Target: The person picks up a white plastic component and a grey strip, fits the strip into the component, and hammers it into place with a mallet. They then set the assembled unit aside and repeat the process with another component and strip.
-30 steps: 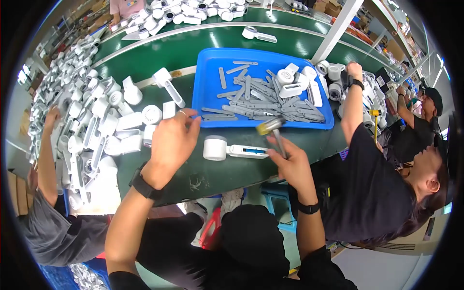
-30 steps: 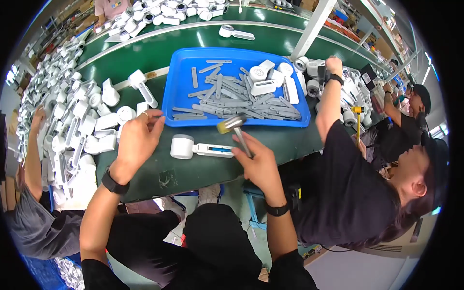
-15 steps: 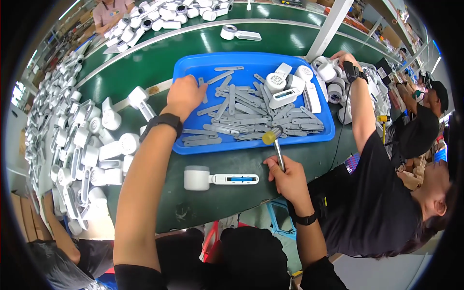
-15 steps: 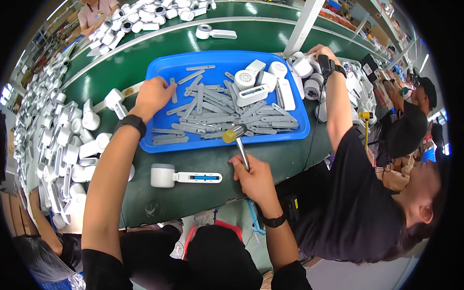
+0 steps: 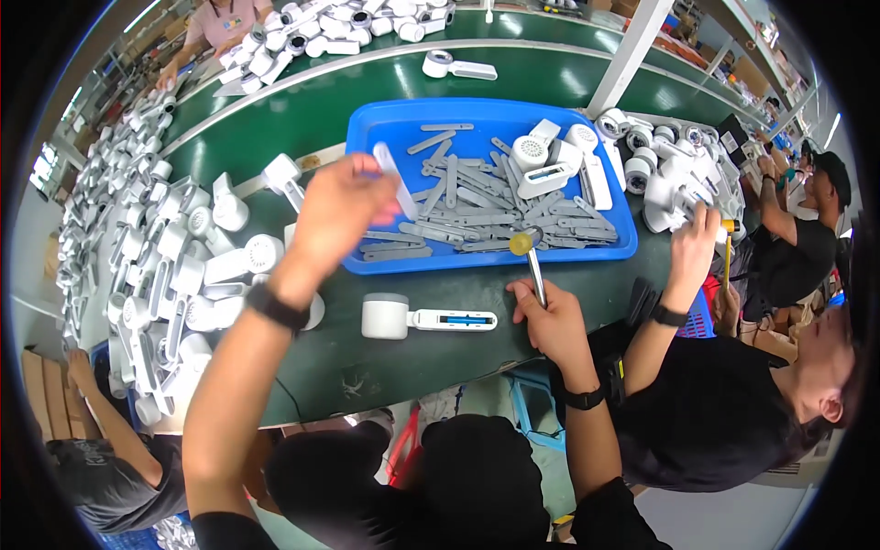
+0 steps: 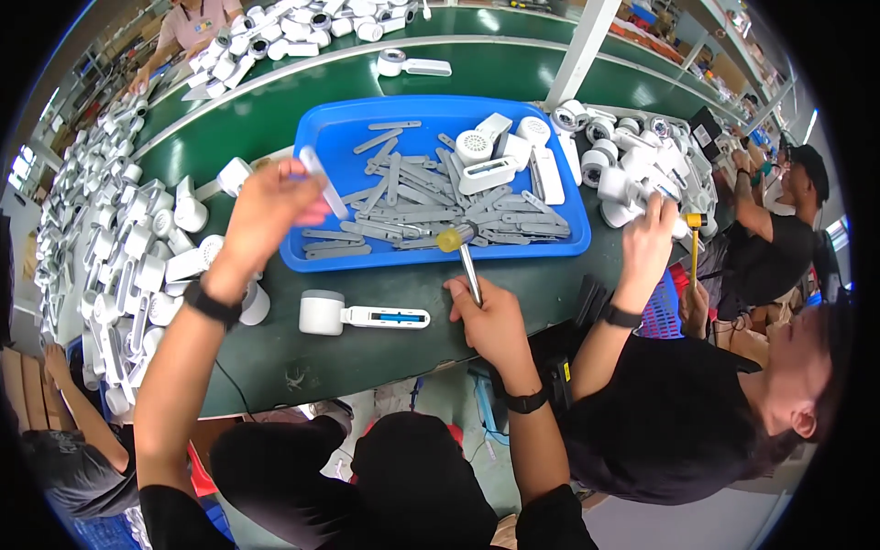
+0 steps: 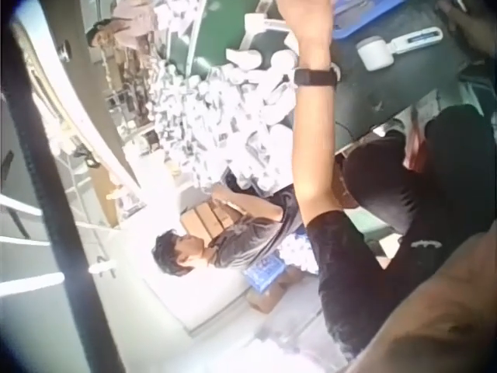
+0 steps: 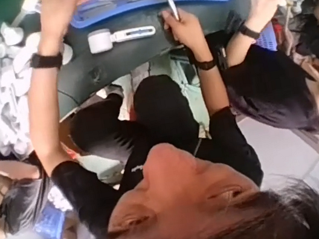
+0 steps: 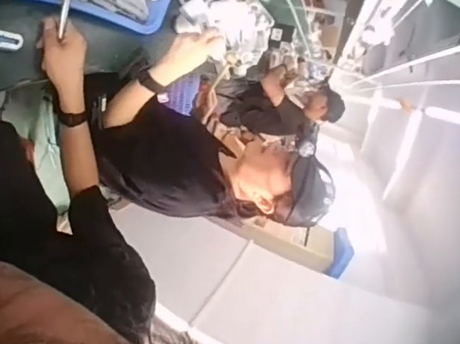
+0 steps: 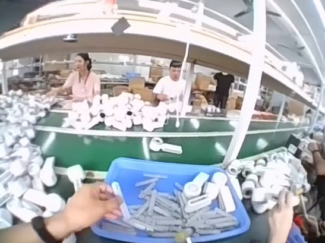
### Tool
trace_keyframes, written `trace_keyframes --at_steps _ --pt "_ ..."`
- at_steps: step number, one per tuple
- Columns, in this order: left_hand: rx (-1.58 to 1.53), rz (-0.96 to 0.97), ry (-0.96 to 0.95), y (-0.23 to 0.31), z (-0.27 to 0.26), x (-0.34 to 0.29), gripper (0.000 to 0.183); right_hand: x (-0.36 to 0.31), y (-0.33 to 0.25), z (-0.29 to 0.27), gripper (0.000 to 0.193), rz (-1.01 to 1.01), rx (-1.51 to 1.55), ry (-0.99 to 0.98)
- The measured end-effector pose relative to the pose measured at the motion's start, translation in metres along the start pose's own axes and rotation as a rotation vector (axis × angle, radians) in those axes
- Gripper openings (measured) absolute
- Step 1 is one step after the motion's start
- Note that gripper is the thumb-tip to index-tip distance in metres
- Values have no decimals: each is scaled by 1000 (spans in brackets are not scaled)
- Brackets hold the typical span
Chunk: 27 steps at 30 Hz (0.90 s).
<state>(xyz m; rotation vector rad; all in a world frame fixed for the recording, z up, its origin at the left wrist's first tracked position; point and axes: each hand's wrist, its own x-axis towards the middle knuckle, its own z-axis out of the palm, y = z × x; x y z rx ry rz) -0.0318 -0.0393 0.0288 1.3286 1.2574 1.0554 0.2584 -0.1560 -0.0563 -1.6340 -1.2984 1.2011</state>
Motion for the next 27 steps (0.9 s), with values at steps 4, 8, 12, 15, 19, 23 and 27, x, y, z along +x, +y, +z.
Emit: trace_keyframes --at_steps 4,8,12,15,19,23,27 --pt "-200 -114 -146 17 25 -82 19 -19 -6 -3 34 -93 141 0" --pt "-407 -109 -265 -3 42 -116 19 -60 -56 30 40 -147 358 -154" --pt "-270 -77 -227 -13 48 -124 8 -72 -60 42 31 -154 404 -80" --pt "-194 -67 -245 -20 41 -126 16 -62 -56 41 25 -141 383 28" --pt "709 754 -59 -39 6 -121 44 -57 -37 6 24 -167 148 152" --pt "787 740 -102 -60 -3 -124 45 -58 -37 8 28 -68 84 -41" --pt "712 701 -149 -83 -3 -119 41 -46 -32 31 29 -110 -86 -182"
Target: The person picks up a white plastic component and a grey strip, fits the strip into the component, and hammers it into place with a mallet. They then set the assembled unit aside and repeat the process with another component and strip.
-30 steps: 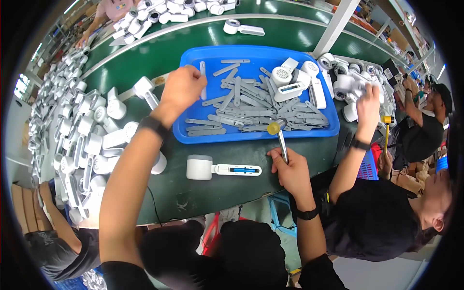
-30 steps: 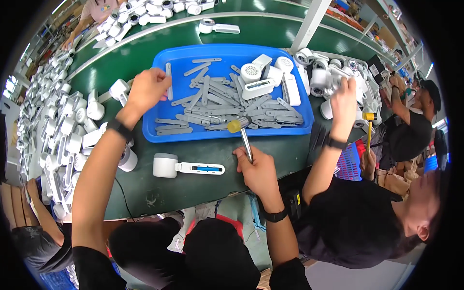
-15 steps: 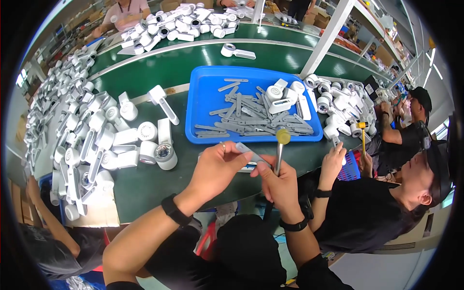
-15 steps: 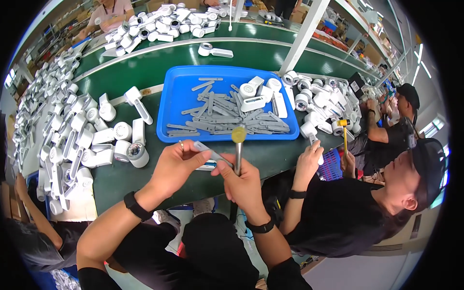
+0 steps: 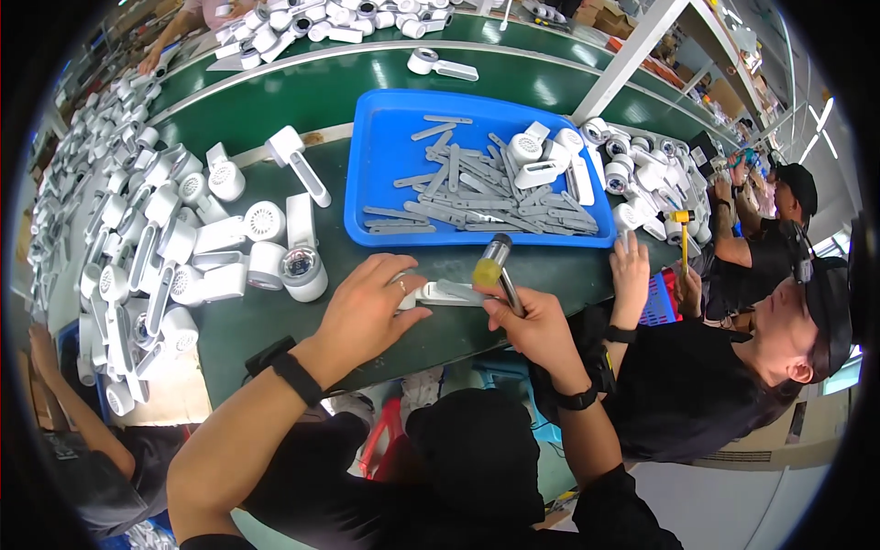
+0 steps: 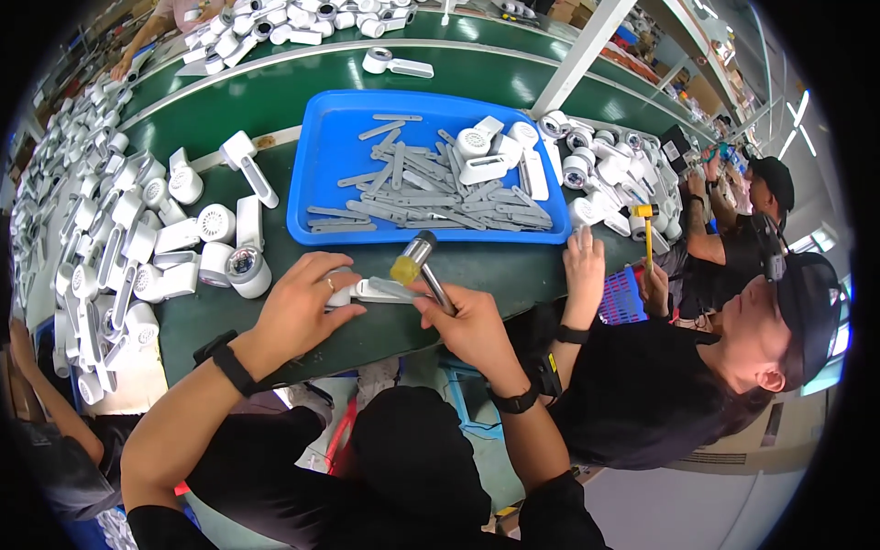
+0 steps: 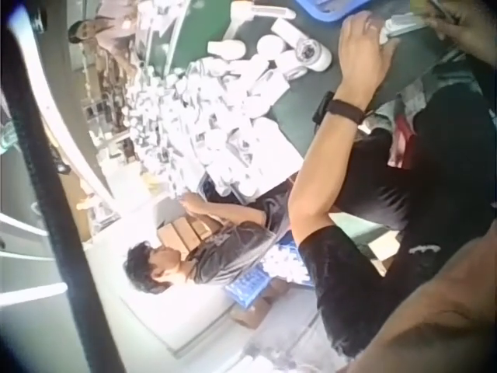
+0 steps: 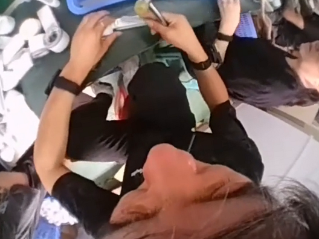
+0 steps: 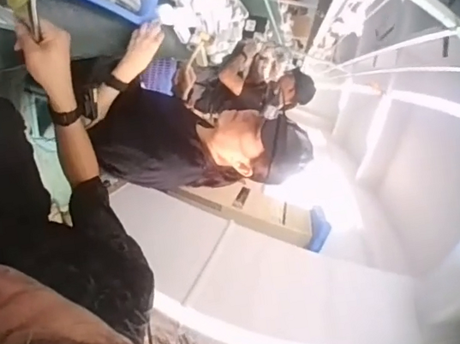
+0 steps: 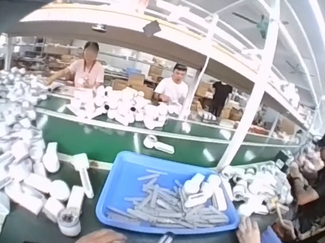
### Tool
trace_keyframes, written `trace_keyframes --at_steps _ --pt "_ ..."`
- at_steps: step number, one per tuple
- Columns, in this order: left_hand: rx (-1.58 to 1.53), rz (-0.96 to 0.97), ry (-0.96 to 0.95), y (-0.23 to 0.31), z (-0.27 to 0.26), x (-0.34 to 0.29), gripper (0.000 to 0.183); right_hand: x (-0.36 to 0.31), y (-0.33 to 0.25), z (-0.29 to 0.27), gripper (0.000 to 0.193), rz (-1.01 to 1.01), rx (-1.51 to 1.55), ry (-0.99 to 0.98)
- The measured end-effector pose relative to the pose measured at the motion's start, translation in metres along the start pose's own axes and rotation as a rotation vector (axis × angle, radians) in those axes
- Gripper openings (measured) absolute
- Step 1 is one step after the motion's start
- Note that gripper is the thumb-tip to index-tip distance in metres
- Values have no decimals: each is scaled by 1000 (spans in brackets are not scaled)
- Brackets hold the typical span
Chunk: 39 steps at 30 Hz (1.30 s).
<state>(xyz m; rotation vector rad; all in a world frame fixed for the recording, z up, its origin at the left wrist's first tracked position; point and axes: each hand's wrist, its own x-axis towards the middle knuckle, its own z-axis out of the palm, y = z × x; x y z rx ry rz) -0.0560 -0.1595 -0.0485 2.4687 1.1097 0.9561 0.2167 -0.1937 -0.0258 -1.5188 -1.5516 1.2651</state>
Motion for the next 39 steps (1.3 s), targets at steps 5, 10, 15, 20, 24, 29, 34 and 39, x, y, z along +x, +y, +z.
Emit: trace_keyframes --at_steps 5,10,15,20,24,29,34,39 --pt "-59 -22 -4 2 0 5 36 11 -1 5 24 -22 -22 -9" --pt "-100 -45 -34 0 -2 8 34 24 -10 -3 21 -96 -213 -3" --pt "96 190 47 -5 0 11 31 36 -16 -6 19 -39 -198 -70" --pt "221 248 18 0 1 19 27 31 -17 -8 19 -26 -172 -32" --pt "302 264 -63 -1 1 18 23 24 -29 -3 21 9 -247 -31" --pt "272 280 -41 -4 -1 21 23 26 -24 -5 24 -53 -287 -61" --pt "241 271 -43 -1 -1 26 25 22 -20 -15 33 285 -76 -1" --pt "258 291 -14 -5 1 25 24 31 10 -5 34 330 232 32"
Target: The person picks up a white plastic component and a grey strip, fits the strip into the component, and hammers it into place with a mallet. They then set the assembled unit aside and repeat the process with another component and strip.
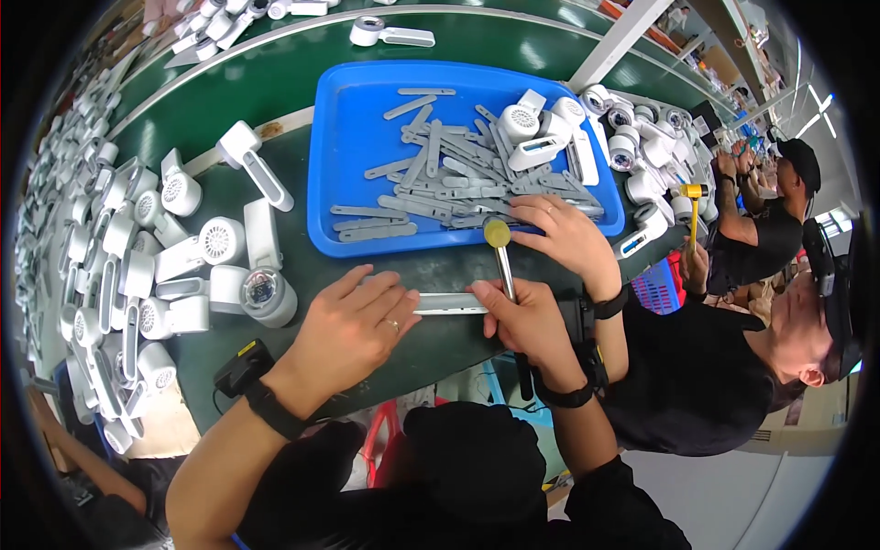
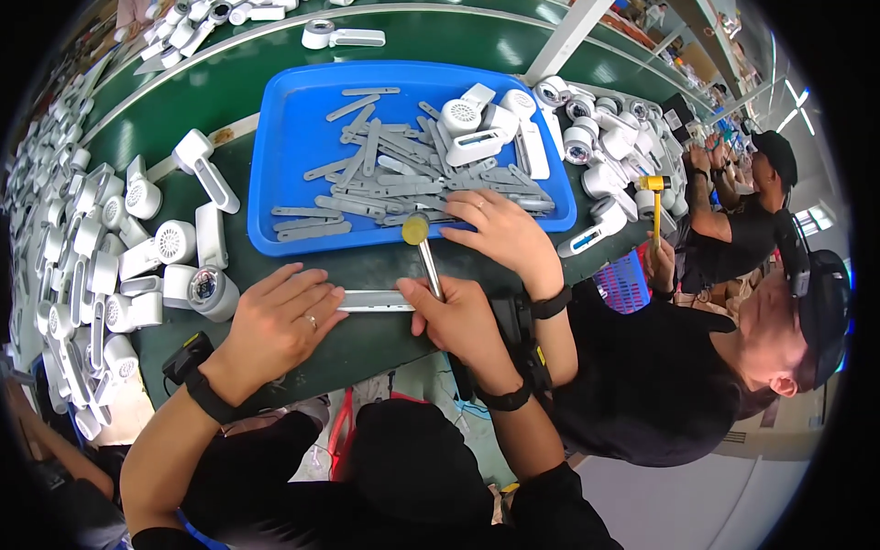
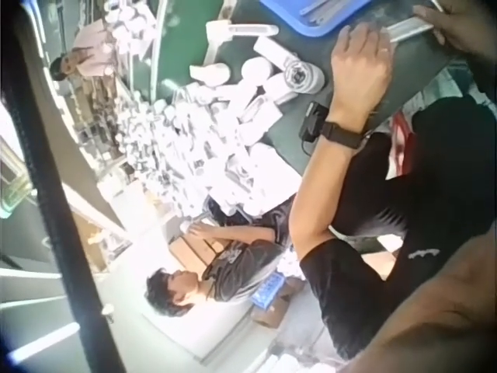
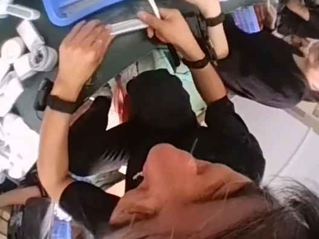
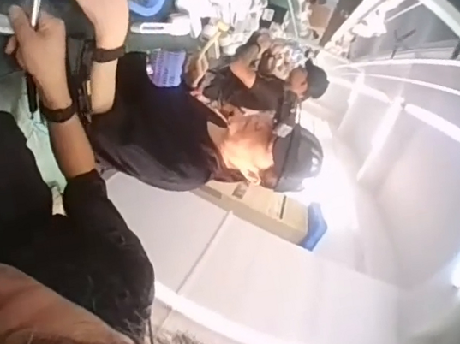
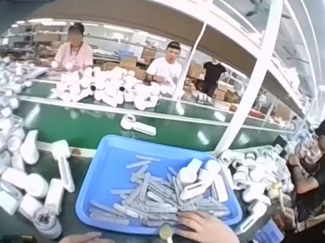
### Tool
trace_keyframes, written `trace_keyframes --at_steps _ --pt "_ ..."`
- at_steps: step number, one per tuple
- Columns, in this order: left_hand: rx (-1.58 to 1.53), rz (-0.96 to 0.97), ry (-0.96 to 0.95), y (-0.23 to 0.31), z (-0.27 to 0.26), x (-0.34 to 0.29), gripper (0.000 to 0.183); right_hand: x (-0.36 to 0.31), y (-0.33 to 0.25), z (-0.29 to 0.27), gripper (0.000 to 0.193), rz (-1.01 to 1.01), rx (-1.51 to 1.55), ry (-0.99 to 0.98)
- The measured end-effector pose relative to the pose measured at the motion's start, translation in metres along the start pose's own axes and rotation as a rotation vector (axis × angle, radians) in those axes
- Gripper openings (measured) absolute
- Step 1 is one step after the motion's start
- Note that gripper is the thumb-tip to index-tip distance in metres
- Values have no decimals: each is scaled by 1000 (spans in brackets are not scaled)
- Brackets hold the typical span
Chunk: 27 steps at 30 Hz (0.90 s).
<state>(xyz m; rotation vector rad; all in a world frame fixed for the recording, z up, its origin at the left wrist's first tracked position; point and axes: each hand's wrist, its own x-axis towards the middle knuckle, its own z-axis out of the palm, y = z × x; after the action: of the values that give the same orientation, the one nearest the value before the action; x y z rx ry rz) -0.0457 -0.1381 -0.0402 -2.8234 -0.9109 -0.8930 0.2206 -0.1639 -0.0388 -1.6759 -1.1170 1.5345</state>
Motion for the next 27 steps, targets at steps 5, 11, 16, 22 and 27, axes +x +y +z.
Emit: trace_keyframes --at_steps 5,11,16,22,27 --pt "2 -6 -17 3 0 0 23 -5 1 0 35 86 183 -99" --pt "-25 -17 4 12 -6 22 34 -2 6 4 38 -8 110 -20" --pt "-171 12 -129 14 14 22 36 -5 13 9 35 -73 77 26" --pt "-157 73 -85 12 19 20 35 -33 24 0 36 -313 90 131" --pt "-150 81 -118 13 17 23 36 -89 24 -7 37 -423 -206 295"
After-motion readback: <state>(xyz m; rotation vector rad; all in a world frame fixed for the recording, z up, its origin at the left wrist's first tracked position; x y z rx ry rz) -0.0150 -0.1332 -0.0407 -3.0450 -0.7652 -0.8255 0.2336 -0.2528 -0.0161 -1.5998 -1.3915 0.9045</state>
